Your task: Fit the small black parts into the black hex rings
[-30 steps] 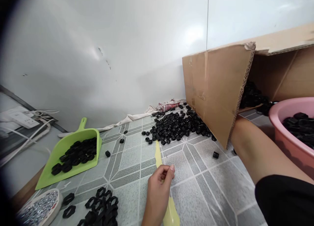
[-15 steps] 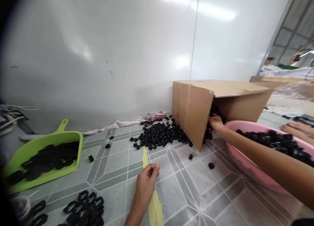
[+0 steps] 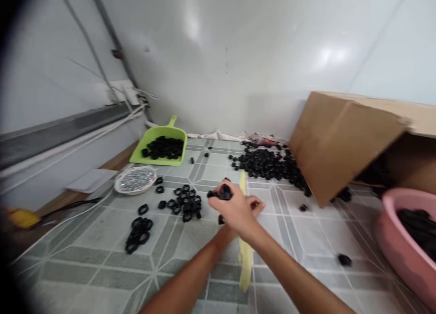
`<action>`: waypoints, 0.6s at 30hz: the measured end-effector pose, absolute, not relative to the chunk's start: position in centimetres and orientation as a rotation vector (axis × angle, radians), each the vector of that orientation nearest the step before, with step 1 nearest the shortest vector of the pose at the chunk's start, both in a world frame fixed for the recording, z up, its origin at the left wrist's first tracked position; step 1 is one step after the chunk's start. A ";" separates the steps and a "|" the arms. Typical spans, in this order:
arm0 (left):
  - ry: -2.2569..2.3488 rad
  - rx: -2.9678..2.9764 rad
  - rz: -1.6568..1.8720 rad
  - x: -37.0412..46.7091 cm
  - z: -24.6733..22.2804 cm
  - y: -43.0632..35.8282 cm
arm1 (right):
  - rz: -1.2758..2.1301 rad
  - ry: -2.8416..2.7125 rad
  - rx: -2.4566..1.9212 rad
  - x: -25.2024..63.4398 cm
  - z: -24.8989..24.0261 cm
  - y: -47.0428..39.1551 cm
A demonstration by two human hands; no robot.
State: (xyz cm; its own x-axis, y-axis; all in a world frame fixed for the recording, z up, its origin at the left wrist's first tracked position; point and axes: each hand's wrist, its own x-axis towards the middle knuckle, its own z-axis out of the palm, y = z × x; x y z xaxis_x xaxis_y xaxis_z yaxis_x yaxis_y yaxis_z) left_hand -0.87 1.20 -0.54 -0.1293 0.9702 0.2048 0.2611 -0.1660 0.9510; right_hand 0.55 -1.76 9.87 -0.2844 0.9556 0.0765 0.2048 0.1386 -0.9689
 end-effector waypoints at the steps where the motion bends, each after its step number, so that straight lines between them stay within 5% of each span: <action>1: 1.414 1.523 1.317 -0.9 -0.7 1.5 | 1.140 -1.816 -1.076 -2.5 8.8 -0.9; 7: 1.381 1.767 1.211 -0.7 -1.9 2.4 | 0.529 -2.694 -0.709 -10.9 5.5 1.5; 18: 1.476 1.799 1.102 -0.6 -2.0 2.4 | 0.624 -2.808 -0.610 -9.6 5.8 2.5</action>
